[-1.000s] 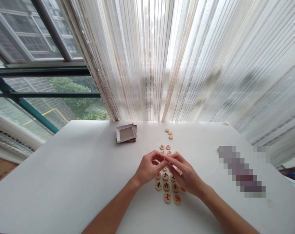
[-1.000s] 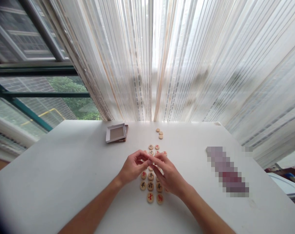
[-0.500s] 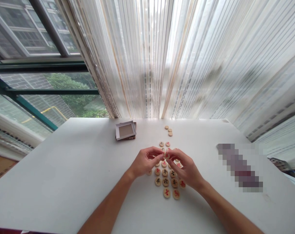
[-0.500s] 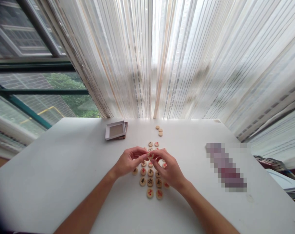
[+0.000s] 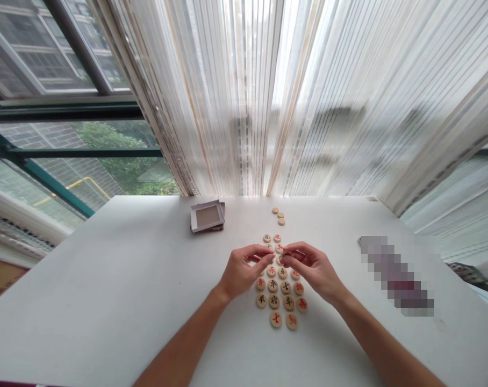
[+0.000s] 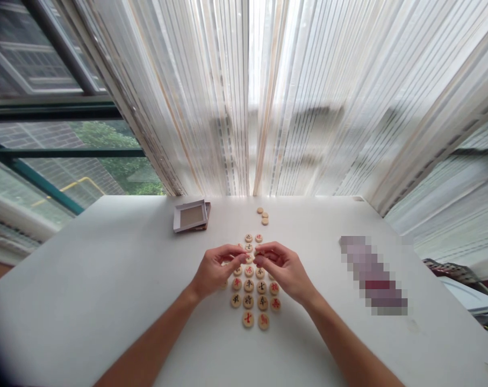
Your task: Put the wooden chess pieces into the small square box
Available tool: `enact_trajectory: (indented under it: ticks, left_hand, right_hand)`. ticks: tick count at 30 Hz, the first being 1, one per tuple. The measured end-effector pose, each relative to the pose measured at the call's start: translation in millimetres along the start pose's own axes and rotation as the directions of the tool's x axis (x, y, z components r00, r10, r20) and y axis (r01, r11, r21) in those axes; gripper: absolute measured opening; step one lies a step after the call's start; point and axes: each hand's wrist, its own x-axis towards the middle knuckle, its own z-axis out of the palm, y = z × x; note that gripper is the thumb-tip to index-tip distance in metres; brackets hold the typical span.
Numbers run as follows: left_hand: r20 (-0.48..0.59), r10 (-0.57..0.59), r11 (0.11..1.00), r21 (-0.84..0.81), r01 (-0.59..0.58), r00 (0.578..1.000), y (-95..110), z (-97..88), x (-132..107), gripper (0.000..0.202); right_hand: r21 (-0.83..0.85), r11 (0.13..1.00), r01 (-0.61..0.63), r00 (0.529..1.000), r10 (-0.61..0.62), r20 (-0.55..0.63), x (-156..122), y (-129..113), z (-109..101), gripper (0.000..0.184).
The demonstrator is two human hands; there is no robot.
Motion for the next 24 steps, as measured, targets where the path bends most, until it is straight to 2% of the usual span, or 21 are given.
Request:
enact_trajectory:
  ticks: [4,8,14,24]
  left_hand:
    - [-0.170,-0.021,0.999,-0.040,0.014,0.985,-0.6,-21.4,7.7,0.024]
    - [-0.290,-0.013,0.999,-0.045,0.000,0.957,-3.0,-39.4,15.0,0.026]
    - [-0.283,-0.020,0.999,-0.031,0.012,0.959,-1.7,-41.1,15.6,0.027]
    - [-0.203,-0.073,0.996,0.027,0.080,0.976,-9.6,-30.2,11.7,0.029]
  right_hand:
    - [-0.019,0.999,0.038,0.989,-0.040,-0.141,6.0,-0.4,-21.5,0.022]
    - [-0.048,0.997,0.064,0.976,-0.073,-0.205,11.3,0.5,-33.8,0.019]
    - [-0.124,0.991,0.050,0.975,-0.075,-0.208,11.9,-0.5,-37.3,0.023]
    - [-0.086,0.996,0.000,0.991,-0.011,-0.135,14.0,-2.3,-59.9,0.034]
